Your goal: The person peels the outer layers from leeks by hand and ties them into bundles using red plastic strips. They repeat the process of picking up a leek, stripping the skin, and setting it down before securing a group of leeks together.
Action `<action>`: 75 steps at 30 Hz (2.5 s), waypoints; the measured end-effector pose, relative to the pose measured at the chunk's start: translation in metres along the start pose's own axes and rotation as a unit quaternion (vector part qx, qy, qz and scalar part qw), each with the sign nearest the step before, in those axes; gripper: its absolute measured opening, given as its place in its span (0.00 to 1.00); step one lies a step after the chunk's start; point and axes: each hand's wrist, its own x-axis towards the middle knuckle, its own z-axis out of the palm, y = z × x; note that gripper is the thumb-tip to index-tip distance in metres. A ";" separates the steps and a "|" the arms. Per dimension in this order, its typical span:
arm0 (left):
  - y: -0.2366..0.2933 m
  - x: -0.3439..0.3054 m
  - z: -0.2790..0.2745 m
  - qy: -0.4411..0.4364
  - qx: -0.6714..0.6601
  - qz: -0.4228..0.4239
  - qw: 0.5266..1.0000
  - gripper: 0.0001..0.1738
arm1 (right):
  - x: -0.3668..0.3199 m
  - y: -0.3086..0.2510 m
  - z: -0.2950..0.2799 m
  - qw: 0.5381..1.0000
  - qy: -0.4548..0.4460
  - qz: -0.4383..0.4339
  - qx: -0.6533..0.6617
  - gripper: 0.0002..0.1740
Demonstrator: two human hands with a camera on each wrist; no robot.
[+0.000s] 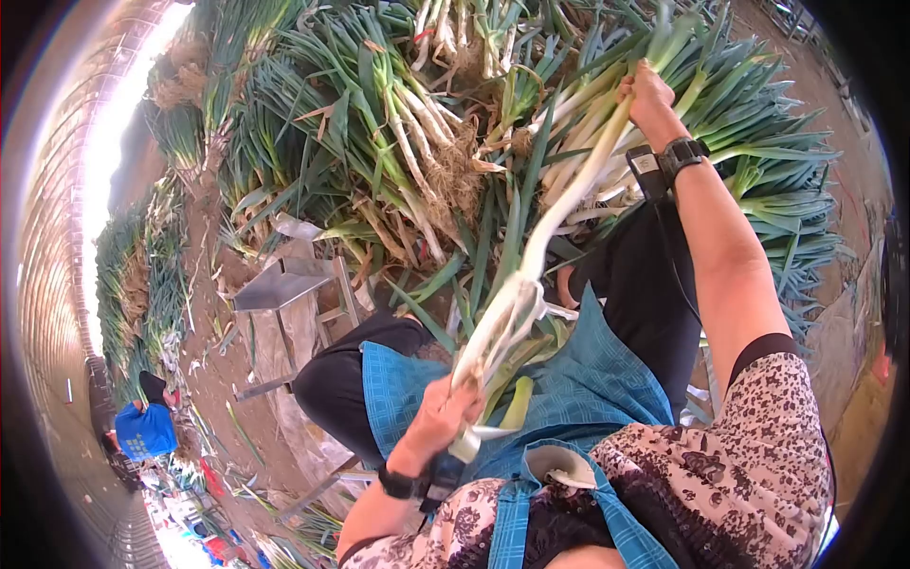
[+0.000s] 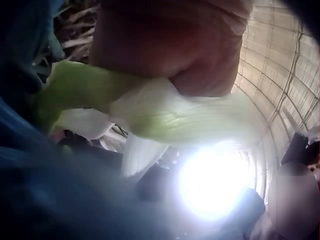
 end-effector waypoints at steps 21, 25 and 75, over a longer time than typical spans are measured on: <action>0.010 0.128 -0.034 0.004 0.409 0.019 0.912 0.24 | 0.198 -0.109 -0.073 0.703 0.247 -0.495 -0.447 0.30; 0.038 0.151 -0.040 0.038 0.526 0.127 0.840 0.27 | 0.156 -0.064 -0.012 0.736 -0.016 -0.408 -0.540 0.24; 0.060 0.181 -0.091 0.135 -0.243 0.151 0.949 0.12 | -0.253 0.178 0.014 0.813 -0.434 0.186 -0.341 0.23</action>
